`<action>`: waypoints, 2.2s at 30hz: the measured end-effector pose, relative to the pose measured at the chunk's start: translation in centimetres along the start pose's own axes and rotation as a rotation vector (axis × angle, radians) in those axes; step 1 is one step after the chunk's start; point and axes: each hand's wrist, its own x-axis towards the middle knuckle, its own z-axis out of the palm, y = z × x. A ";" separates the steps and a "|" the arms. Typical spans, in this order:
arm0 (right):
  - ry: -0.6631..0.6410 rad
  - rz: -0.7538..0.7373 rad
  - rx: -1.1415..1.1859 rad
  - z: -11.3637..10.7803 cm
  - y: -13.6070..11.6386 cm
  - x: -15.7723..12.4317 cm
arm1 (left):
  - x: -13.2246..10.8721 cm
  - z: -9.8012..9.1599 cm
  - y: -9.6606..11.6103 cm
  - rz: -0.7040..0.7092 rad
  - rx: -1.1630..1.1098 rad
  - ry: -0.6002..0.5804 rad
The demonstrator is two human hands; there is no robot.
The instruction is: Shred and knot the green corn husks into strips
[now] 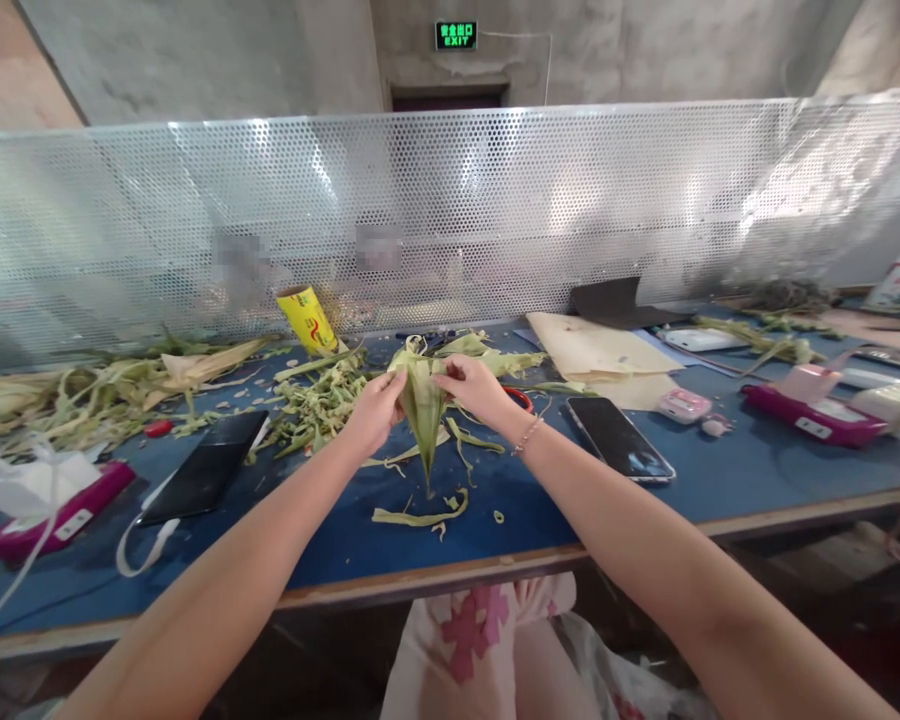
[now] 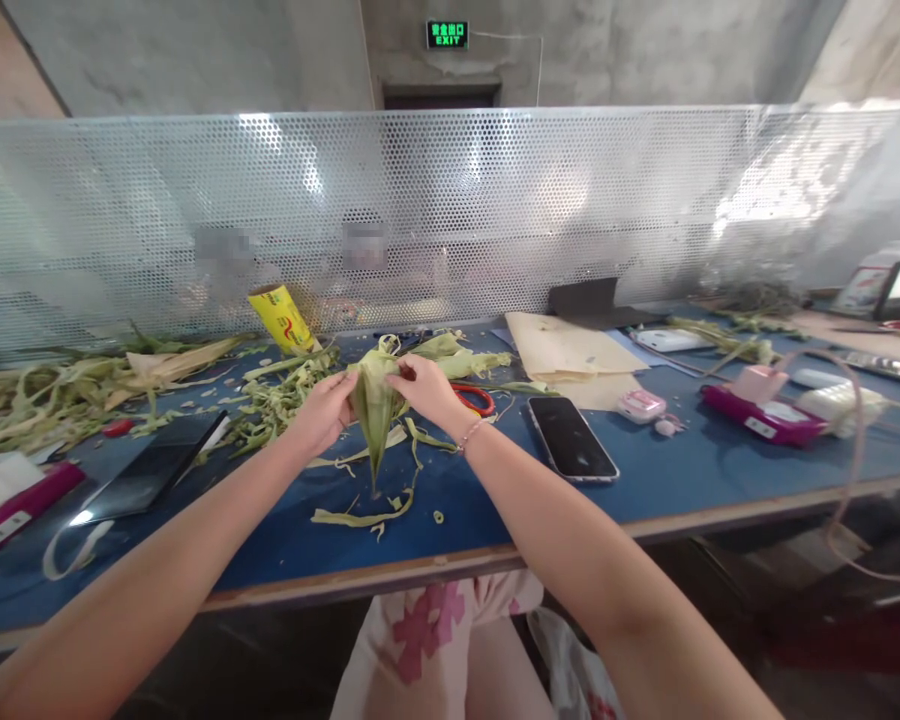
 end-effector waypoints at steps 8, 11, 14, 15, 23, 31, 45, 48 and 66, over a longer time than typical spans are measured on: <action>0.049 0.069 0.228 -0.1 -0.1 0.1 | 0.1 -0.5 0.2 0.030 -0.017 0.040; 0.077 0.040 0.194 0.0 0.0 0.1 | 0.0 -0.4 0.2 0.005 0.009 -0.008; 0.098 0.003 0.150 0.1 0.3 0.2 | -0.2 -0.3 0.1 -0.014 0.055 -0.080; 0.097 0.005 0.156 0.2 0.3 0.2 | -0.2 -0.3 0.1 -0.016 0.060 -0.083; 0.186 0.074 0.347 0.9 -0.5 0.0 | -0.3 0.3 0.1 0.005 -0.065 0.023; 0.294 -0.049 0.220 1.4 -1.0 -0.5 | -0.4 1.0 -0.2 0.024 -0.244 0.068; 0.350 -0.015 0.366 0.4 -0.6 0.0 | 1.0 -0.7 -0.8 0.144 -0.142 0.265; 0.226 -0.010 0.304 0.5 -0.4 0.0 | 0.8 -0.8 -0.9 0.215 0.155 0.188; 0.181 -0.141 -0.024 1.3 -1.9 -1.3 | -0.7 0.5 -0.1 0.186 0.195 0.153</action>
